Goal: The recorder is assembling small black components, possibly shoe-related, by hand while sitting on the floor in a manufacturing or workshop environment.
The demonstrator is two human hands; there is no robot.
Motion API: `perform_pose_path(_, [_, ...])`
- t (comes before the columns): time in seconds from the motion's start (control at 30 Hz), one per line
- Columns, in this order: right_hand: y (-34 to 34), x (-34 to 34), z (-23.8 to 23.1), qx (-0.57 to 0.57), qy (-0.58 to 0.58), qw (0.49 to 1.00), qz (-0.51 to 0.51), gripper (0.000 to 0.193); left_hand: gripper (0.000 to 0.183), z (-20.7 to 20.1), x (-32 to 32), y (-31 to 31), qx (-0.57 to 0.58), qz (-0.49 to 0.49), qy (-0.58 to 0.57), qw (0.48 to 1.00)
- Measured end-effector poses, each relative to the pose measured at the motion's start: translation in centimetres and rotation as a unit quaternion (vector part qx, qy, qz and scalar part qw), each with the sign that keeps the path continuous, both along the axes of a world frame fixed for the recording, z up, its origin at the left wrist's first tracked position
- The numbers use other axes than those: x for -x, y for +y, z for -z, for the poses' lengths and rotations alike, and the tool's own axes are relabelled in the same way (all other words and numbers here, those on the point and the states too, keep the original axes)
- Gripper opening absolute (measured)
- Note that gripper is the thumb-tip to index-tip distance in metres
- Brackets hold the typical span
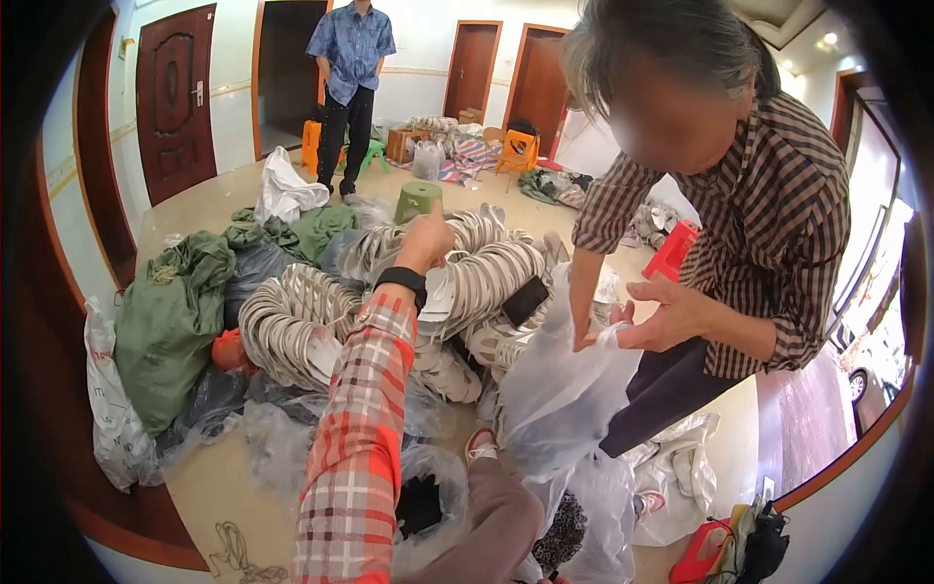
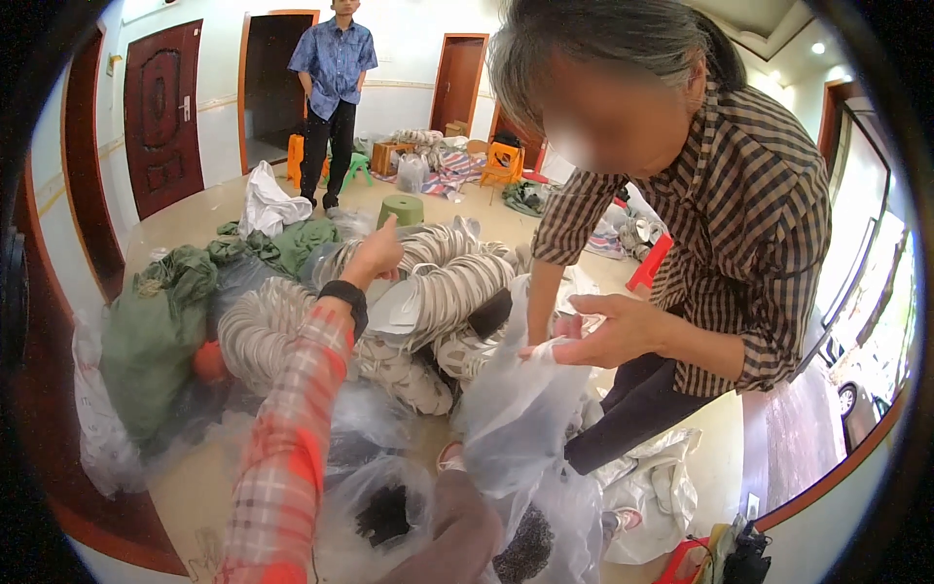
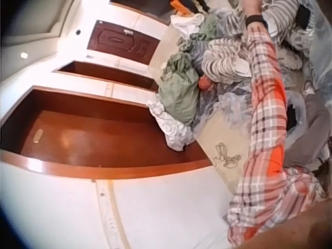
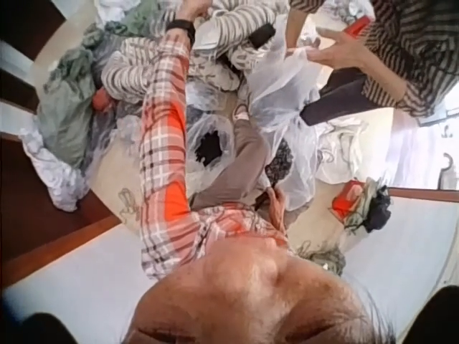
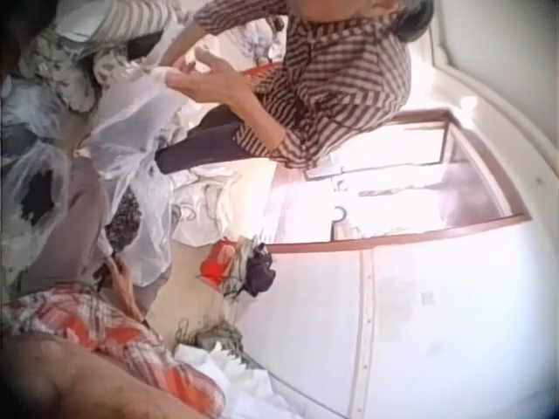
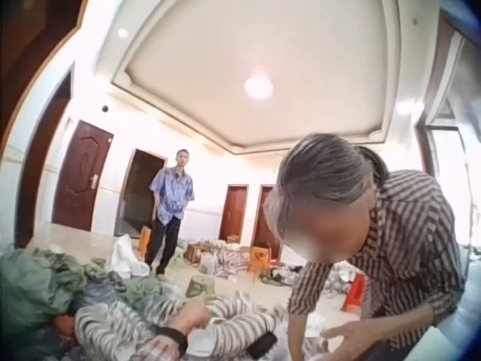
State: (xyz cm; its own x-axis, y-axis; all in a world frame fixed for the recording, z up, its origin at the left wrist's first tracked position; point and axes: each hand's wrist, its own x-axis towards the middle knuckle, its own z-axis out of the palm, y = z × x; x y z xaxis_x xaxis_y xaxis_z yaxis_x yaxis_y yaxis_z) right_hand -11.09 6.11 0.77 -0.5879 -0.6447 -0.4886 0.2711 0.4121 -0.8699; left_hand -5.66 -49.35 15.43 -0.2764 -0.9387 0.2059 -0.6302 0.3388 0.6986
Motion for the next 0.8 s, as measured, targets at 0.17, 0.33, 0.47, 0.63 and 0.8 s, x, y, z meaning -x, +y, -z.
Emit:
perform_pose_path(0.17, [-0.2,0.8,1.6,-0.005,-0.014,0.999,0.044,0.024,0.069,-0.2,1.4,2.8,-0.064,0.072,0.024,0.995])
perform_pose_path(0.33, [-0.4,0.7,2.8,0.038,-0.025,0.999,0.026,0.023,0.032,3.2,0.1,7.8,0.11,0.328,0.015,0.938])
perform_pose_path(0.47, [-0.3,2.6,1.7,0.062,0.023,0.998,0.005,0.023,0.034,4.0,-4.3,16.5,-0.006,0.205,0.306,0.93])
perform_pose_path(0.63, [0.9,1.1,0.9,0.087,0.066,0.994,-0.015,0.023,0.019,11.7,-13.4,25.8,-0.127,0.094,0.268,0.95])
perform_pose_path(0.8, [2.1,-0.7,0.9,0.096,0.086,0.991,-0.024,0.023,0.019,18.6,-16.3,33.9,-0.294,0.102,0.254,0.916])
